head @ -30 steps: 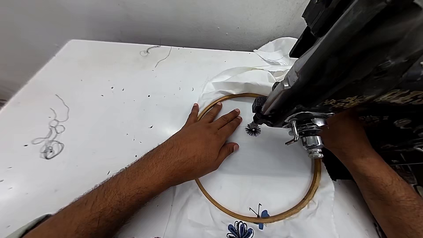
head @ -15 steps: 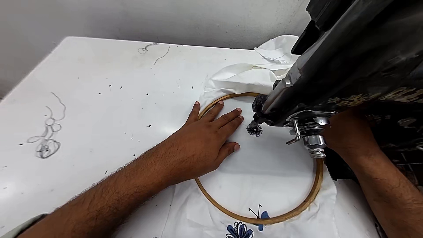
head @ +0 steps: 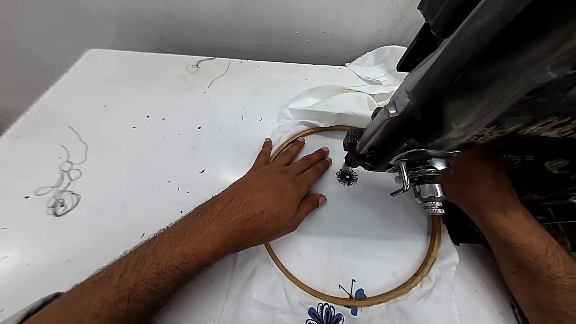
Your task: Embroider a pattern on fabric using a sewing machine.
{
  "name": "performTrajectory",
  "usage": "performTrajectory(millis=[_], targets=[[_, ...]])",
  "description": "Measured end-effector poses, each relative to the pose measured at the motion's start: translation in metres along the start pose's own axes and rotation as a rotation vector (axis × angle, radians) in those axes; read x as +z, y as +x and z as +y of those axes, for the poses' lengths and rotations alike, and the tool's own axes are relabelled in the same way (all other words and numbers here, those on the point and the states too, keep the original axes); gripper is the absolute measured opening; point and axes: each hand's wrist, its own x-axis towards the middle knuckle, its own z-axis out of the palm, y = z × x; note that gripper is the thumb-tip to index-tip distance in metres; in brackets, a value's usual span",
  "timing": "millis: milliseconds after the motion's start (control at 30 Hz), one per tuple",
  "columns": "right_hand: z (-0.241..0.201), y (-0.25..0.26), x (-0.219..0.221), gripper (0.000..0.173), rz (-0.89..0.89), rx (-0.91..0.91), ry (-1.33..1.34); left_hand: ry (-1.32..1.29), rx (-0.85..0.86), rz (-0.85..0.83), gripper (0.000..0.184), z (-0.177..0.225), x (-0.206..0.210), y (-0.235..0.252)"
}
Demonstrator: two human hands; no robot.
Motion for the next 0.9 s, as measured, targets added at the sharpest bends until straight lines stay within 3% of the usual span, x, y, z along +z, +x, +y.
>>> performTrajectory(millis=[133, 200, 333, 533, 733, 900], targets=[[-0.003, -0.002, 0.000, 0.024, 0.012, -0.038, 0.016, 0.005, -0.026, -0.016, 0.062, -0.001, -0.002, -0.001], [0.000, 0.001, -0.001, 0.027, -0.026, -0.007, -0.020, 0.008, -0.010, -0.002, 0.062, 0.002, 0.000, -0.001], [-0.002, 0.002, -0.011, 0.017, -0.117, 0.086, -0.044, 0.007, 0.022, 0.009, 0.061, 0.005, 0.002, 0.000], [-0.001, 0.000, 0.000, 0.025, -0.018, 0.016, 0.008, 0.000, -0.014, -0.032, 0.062, -0.001, -0.003, -0.001], [-0.005, 0.001, -0.009, 0.023, -0.099, 0.071, -0.049, 0.009, 0.008, -0.006, 0.062, 0.004, 0.000, -0.001], [-0.006, -0.002, -0.003, 0.027, -0.038, 0.039, -0.006, 0.001, -0.010, -0.024, 0.062, 0.000, -0.002, -0.002]])
